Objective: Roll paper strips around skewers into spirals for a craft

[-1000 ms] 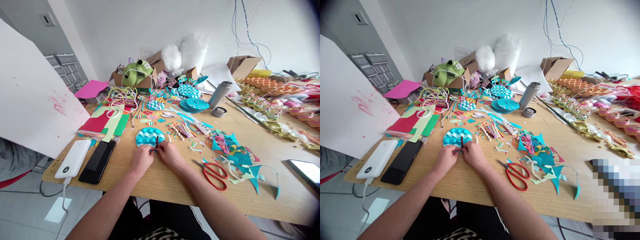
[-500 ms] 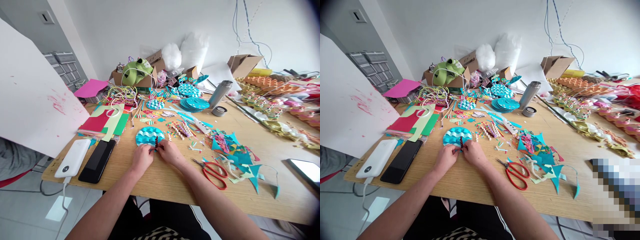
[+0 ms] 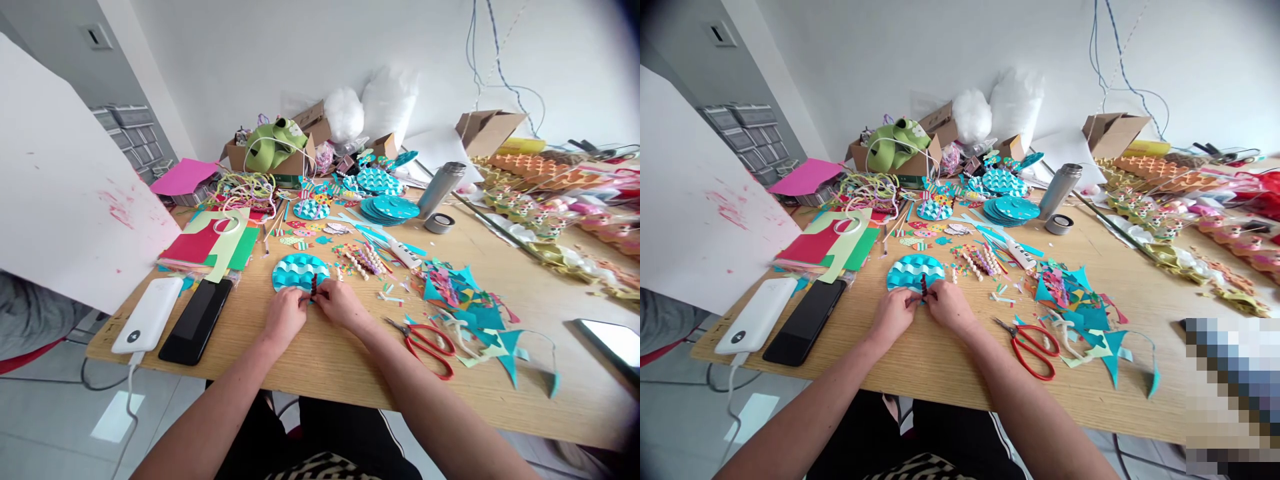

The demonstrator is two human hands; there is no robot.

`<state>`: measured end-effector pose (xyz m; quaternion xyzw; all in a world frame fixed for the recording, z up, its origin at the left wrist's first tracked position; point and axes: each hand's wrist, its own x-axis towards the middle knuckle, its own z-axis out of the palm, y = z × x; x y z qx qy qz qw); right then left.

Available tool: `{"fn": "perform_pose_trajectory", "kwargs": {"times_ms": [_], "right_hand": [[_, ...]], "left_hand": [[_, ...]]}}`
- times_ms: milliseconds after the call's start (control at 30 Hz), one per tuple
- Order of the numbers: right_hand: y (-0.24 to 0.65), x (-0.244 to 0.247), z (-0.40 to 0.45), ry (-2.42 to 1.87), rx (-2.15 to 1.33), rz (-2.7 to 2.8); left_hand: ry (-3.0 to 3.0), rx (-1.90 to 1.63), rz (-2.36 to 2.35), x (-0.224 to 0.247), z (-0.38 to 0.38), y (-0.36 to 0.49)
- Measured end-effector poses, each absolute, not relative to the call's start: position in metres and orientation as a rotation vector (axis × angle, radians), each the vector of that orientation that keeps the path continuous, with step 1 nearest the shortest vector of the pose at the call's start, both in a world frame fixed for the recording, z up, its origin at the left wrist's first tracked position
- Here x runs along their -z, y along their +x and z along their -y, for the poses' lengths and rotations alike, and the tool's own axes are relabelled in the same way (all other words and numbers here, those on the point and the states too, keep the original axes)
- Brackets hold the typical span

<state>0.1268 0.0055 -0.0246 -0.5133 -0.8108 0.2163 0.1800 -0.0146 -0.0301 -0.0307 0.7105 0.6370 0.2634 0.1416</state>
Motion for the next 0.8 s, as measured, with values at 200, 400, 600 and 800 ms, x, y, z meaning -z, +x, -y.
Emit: {"fn": "perform_pose_trajectory", "kwargs": {"times_ms": [200,400,600,800], "right_hand": [[0.1262,0.0262,-0.0064,-1.471,-0.649,2.255],[0.1256,0.0250,-0.0035,-1.490,-0.664,2.229],[0.1242,0.0243,0.0003,-1.521,-0.665,2.189],[0.1274,0.0258,-0.0010,-1.494,-0.744,2.168]], "left_hand": [[2.017,-0.786,-1.834,0.0320,0.0284,-0.0135],[1.987,-0.778,-1.833,0.0315,0.0265,-0.0122],[2.010,-0.745,-1.840,0.0300,0.0263,-0.0120],[2.033,-0.766,-1.829,0.0315,0.0279,-0.0143]]}}
